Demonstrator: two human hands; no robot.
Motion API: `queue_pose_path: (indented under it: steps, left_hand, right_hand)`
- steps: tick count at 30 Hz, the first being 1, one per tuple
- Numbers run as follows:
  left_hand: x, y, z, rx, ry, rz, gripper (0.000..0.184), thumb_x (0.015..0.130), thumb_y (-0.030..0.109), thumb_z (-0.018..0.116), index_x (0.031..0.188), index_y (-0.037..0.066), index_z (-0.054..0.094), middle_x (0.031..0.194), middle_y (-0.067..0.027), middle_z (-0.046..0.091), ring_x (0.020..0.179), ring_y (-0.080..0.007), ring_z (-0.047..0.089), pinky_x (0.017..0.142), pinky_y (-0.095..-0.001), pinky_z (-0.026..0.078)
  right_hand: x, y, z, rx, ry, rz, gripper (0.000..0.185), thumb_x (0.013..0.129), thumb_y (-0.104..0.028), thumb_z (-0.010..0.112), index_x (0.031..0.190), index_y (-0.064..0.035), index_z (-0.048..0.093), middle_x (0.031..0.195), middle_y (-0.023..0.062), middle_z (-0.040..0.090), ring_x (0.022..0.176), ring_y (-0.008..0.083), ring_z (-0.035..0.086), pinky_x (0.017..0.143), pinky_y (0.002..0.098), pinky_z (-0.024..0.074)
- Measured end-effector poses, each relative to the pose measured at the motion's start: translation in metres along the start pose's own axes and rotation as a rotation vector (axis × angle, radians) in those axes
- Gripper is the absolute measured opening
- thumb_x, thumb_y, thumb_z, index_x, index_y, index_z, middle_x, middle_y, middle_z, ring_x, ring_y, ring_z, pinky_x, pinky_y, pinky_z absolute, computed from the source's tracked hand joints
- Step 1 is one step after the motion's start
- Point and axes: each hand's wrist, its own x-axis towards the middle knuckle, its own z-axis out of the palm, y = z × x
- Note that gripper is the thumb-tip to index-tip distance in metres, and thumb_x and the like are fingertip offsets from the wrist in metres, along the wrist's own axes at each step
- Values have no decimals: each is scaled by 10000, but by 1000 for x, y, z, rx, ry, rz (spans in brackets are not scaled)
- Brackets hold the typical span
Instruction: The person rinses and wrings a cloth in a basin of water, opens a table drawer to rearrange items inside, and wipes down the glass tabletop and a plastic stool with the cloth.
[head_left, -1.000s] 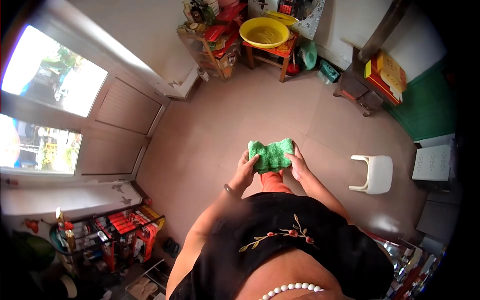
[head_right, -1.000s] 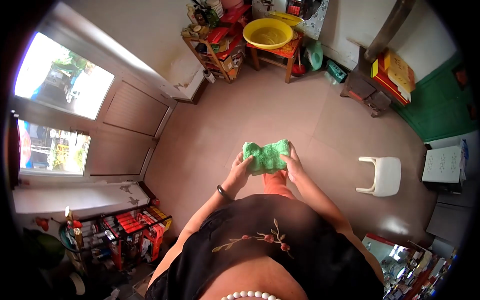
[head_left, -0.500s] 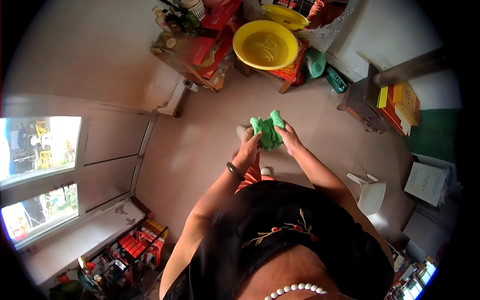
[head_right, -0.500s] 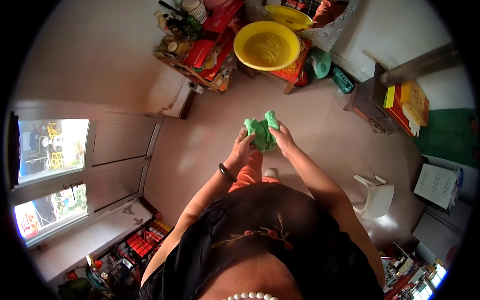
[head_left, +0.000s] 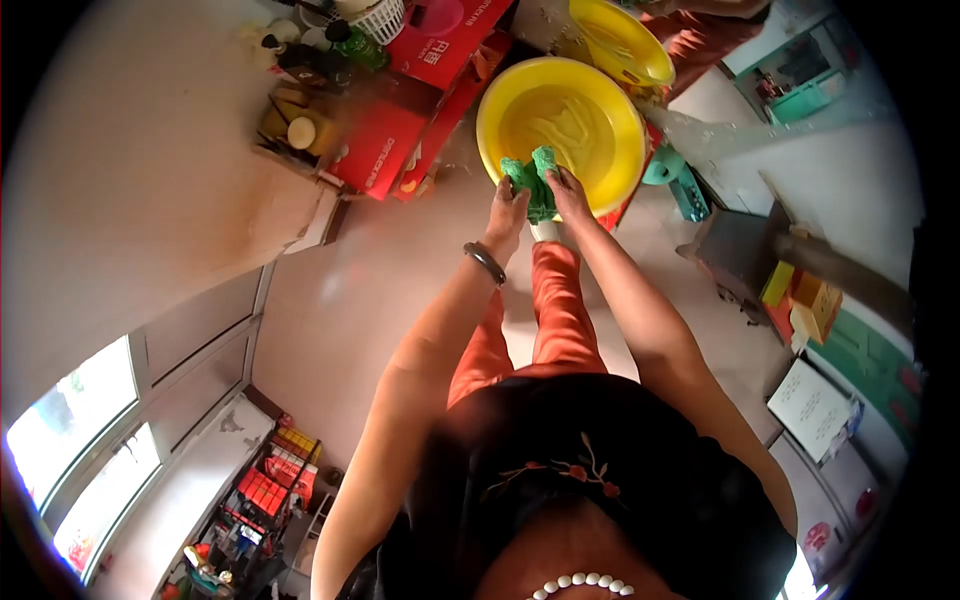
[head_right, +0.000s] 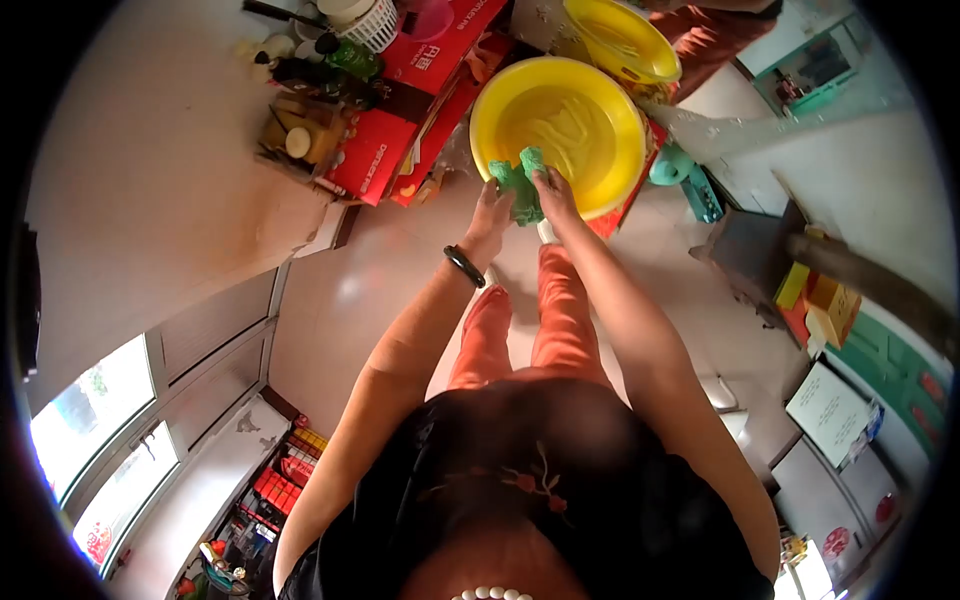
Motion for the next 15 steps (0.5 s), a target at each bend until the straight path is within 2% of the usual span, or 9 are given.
queue_pose_path:
  steps: [2,4,5,6,8,9,12,15]
  left_hand:
    - [42,-13,-2,-2,16,4,587,926,168,541,1417,-37,294,1265,-132,516,1129,-211,512,942,-298,416]
    - [85,-15,0,-28,48,1,582,931,188,541,1414,-32,303,1269,-137,516,1142,-217,506,945,-304,416]
    - [102,-17,4,-118,88,62,566,936,209,538,1403,-30,323,1275,-145,513,1145,-223,501,957,-313,407]
    - [115,-20,2,-139,95,-17,548,934,208,534,1389,-27,339,1290,-154,502,1170,-241,492,974,-321,396]
    - [136,-26,5,-198,233,-114,524,935,200,506,1381,-23,346,1278,-174,510,1178,-263,489,983,-334,394]
    - [140,-28,6,-127,252,-115,545,933,215,513,1395,-14,334,1295,-177,501,1190,-275,486,988,-344,393]
    - [150,-38,9,80,318,-114,588,920,247,522,1411,-5,318,1311,-209,493,1216,-318,483,1001,-367,392]
    - [154,-42,14,221,383,-150,620,888,264,536,1395,-22,323,1300,-275,497,1233,-382,480,1012,-377,386]
  right_hand:
    - [43,13,12,-83,6,-43,358,955,-308,541,1162,-18,570,967,37,618,858,140,550,767,286,450]
    - [98,48,19,-392,-44,-47,315,906,-260,569,1103,-15,571,977,175,635,862,250,608,759,359,461]
    - [109,54,24,-348,-39,-83,324,888,-256,583,1111,-22,564,984,199,626,884,305,606,769,390,463]
    - [112,56,29,-307,-33,-110,337,870,-252,597,1119,-28,557,990,224,616,907,360,603,778,420,465]
    - [133,82,39,-545,11,-211,391,866,-265,579,1187,-46,528,1093,222,586,1007,386,573,836,433,470]
    - [139,94,42,-664,30,-265,420,864,-271,570,1221,-56,514,1145,222,571,1057,399,558,865,440,472]
    - [134,98,49,-875,62,-236,446,855,-278,583,1248,-88,489,1209,205,527,1114,389,522,903,449,465]
    - [136,83,43,-964,-4,-337,461,852,-281,594,1260,-108,466,1212,174,532,1060,374,564,859,440,495]
